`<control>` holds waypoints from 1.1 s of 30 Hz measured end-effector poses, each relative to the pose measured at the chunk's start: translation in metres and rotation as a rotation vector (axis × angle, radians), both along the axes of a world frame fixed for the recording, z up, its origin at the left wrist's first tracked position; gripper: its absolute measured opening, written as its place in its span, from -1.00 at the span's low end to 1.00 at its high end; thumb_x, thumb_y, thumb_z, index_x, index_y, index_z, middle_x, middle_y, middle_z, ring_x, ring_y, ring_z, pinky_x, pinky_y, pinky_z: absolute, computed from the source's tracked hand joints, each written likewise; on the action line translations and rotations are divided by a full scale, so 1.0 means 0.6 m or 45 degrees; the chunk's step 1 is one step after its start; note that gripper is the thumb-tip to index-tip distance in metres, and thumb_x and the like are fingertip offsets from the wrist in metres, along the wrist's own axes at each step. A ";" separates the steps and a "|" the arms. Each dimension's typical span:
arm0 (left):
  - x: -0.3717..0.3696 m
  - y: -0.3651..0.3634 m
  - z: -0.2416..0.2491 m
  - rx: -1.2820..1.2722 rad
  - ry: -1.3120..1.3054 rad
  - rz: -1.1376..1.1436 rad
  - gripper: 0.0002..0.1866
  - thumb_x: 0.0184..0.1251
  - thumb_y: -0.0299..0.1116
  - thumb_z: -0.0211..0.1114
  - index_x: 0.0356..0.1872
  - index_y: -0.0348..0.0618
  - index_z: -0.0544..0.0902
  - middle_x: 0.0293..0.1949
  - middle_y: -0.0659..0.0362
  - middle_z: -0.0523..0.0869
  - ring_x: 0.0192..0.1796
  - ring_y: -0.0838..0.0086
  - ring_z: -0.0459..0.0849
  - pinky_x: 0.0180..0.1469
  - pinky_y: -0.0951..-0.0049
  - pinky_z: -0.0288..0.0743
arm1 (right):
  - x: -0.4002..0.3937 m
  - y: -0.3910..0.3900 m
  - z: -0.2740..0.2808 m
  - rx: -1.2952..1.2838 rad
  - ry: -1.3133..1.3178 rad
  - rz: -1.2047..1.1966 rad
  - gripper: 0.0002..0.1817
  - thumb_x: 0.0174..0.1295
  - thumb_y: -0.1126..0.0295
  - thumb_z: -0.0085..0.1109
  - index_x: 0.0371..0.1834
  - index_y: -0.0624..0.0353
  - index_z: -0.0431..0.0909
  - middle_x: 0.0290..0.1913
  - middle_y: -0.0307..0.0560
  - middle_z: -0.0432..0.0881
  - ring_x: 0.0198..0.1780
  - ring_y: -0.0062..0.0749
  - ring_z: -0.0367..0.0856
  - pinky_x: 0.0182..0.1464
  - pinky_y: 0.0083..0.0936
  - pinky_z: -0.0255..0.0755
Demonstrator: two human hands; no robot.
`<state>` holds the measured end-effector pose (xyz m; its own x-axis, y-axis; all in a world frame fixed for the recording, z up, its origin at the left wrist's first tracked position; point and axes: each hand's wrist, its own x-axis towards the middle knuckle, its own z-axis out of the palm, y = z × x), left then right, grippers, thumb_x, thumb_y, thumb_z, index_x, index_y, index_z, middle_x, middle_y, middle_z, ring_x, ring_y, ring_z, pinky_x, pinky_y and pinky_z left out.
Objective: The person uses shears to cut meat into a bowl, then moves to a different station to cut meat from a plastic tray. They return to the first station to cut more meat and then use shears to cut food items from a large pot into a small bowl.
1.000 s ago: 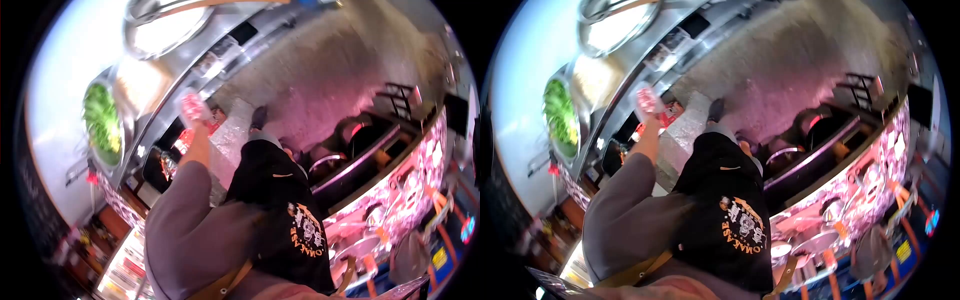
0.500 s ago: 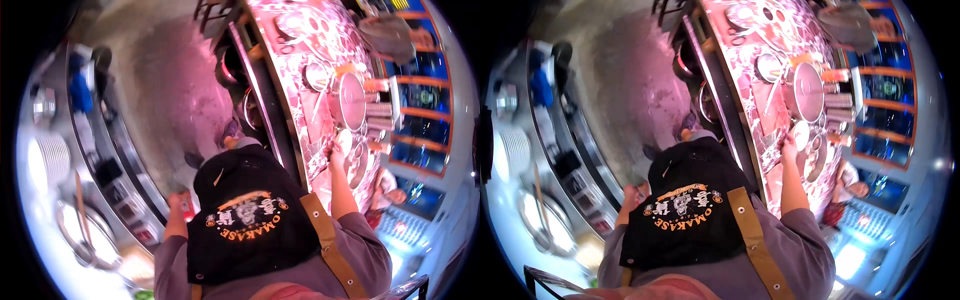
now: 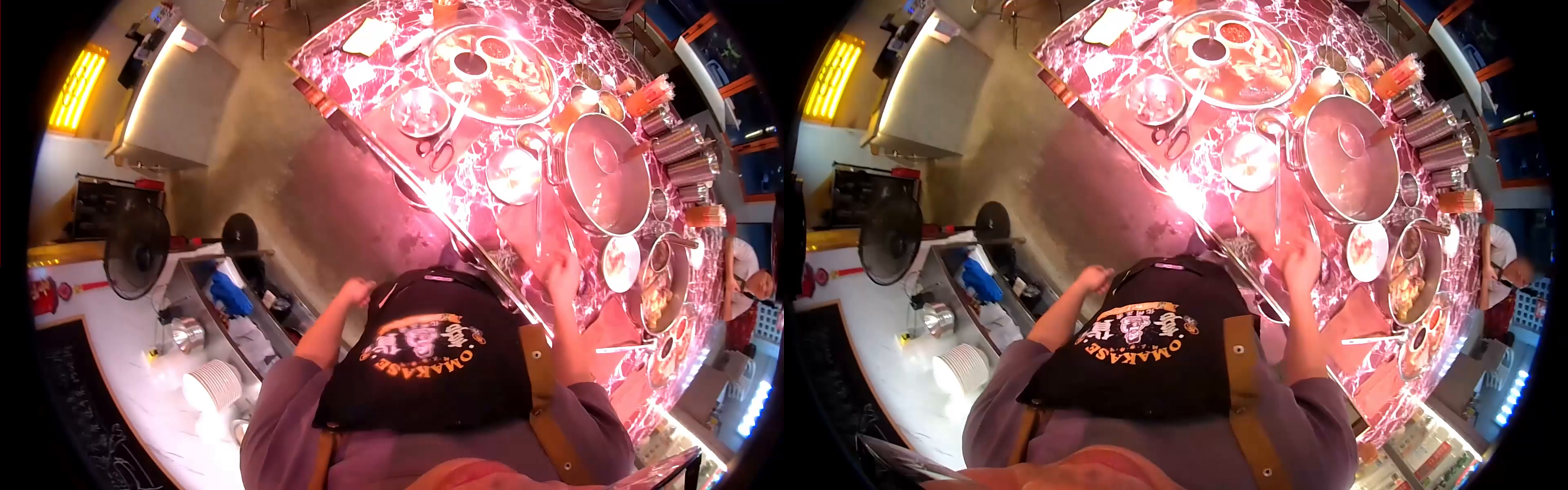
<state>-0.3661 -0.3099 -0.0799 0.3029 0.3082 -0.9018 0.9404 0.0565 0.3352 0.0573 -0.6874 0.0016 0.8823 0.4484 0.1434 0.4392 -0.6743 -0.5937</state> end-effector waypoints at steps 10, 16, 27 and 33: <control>0.229 0.255 0.015 0.702 -0.594 0.206 -0.71 0.39 -0.39 0.33 0.08 -0.21 0.67 -0.19 0.12 0.76 -0.15 0.42 0.72 -0.02 0.40 0.60 | 0.011 0.627 -0.097 0.325 0.929 0.368 -0.65 0.28 0.56 0.11 0.14 0.33 0.53 -0.15 -0.01 0.75 -0.14 -0.43 0.72 -0.15 -0.53 0.56; 0.498 0.477 0.120 1.193 -1.118 -0.264 -0.82 0.38 -0.41 0.33 -0.06 -0.21 0.70 -0.22 0.05 0.74 -0.20 0.31 0.72 -0.06 0.35 0.58 | -0.008 0.676 -0.053 0.208 0.389 0.067 -0.61 0.08 0.30 0.39 -0.13 0.30 0.52 -0.14 0.27 0.62 0.00 0.21 0.63 0.05 -0.03 0.51; 0.670 0.589 0.113 0.793 -1.050 -1.135 -0.78 0.35 -0.24 0.30 -0.18 -0.19 0.65 -0.27 -0.07 0.72 -0.17 -0.04 0.70 -0.10 0.05 0.56 | -0.060 0.761 0.048 -0.360 0.582 -0.683 -0.34 0.15 0.30 0.41 0.25 0.17 0.26 0.00 0.33 0.63 0.03 0.28 0.65 0.11 -0.02 0.53; 0.654 0.641 0.125 -0.393 -0.836 -0.347 -0.81 0.53 -0.40 0.14 0.00 -0.28 0.57 -0.36 0.14 0.71 -0.38 0.52 0.67 -0.31 0.50 0.58 | -0.071 0.672 0.015 0.652 0.981 -0.613 -0.44 0.25 0.66 0.12 0.33 0.13 0.30 -0.11 -0.13 0.65 -0.20 -0.49 0.63 -0.14 -0.51 0.53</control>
<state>0.0265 0.0746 -0.0047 0.8342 -0.0901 -0.5441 0.5486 0.0335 0.8354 0.0147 -0.2842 0.0107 0.8848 0.0689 -0.4608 -0.4289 -0.2659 -0.8633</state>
